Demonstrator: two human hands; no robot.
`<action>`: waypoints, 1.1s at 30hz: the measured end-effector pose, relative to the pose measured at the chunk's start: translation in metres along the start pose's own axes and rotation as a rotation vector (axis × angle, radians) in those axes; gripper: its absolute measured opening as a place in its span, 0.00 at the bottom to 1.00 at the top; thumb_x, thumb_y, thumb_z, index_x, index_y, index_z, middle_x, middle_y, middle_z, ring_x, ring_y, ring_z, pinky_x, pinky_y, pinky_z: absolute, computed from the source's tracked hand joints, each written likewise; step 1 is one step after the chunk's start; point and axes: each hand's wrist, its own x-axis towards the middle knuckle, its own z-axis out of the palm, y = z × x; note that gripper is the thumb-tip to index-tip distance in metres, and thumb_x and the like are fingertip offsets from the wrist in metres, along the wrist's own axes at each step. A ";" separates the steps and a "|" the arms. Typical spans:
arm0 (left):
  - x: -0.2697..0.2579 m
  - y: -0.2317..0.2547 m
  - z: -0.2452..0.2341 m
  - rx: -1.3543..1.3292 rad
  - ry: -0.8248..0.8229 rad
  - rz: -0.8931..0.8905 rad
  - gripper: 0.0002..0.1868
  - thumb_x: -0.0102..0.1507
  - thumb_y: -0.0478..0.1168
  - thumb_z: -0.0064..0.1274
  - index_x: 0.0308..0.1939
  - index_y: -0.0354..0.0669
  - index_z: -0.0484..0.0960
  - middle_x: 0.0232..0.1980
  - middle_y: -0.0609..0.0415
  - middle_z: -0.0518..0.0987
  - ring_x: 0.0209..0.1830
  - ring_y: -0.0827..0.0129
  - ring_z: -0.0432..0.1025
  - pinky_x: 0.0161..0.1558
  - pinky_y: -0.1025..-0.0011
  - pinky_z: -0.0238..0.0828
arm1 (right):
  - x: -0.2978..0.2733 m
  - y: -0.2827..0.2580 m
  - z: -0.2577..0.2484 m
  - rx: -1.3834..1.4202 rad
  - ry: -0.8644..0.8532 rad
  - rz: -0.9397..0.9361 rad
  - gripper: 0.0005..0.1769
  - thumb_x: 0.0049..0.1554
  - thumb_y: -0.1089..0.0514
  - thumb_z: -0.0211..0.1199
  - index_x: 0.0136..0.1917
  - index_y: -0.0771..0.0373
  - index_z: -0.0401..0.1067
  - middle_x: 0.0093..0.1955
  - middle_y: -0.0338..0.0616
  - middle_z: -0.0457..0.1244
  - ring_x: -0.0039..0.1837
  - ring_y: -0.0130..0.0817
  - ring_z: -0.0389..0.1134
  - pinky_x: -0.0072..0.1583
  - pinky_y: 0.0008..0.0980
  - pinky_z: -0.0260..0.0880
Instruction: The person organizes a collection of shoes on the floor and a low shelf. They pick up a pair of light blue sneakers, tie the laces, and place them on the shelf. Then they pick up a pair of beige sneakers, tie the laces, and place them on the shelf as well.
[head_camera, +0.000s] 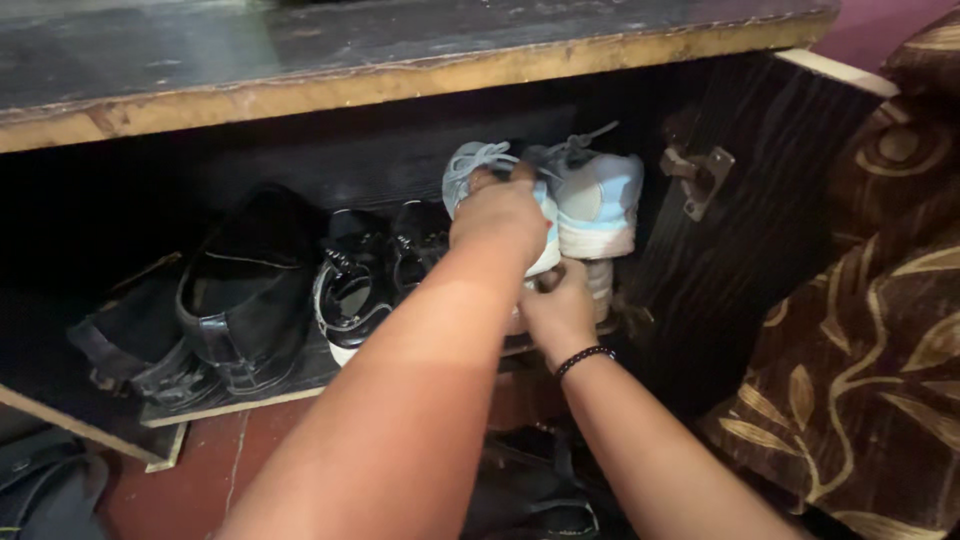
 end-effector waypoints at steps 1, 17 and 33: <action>0.000 -0.002 0.000 0.003 -0.008 0.014 0.36 0.61 0.41 0.55 0.73 0.62 0.61 0.75 0.34 0.54 0.66 0.39 0.65 0.59 0.52 0.68 | -0.002 -0.010 -0.003 -0.076 0.040 -0.013 0.38 0.43 0.52 0.77 0.59 0.68 0.61 0.52 0.51 0.68 0.52 0.42 0.71 0.53 0.38 0.72; -0.017 -0.039 0.005 -0.011 0.010 0.287 0.32 0.59 0.37 0.57 0.66 0.61 0.71 0.68 0.32 0.66 0.61 0.40 0.71 0.58 0.55 0.70 | 0.045 -0.094 -0.045 -1.334 0.106 -0.648 0.12 0.54 0.61 0.62 0.52 0.67 0.73 0.58 0.62 0.62 0.49 0.54 0.73 0.47 0.43 0.76; -0.013 -0.025 0.006 -0.315 0.157 0.005 0.58 0.48 0.40 0.71 0.75 0.49 0.51 0.72 0.24 0.55 0.64 0.36 0.67 0.60 0.57 0.70 | 0.047 -0.086 -0.045 -1.043 0.105 -0.596 0.26 0.53 0.62 0.62 0.66 0.62 0.68 0.70 0.64 0.54 0.54 0.64 0.69 0.54 0.52 0.72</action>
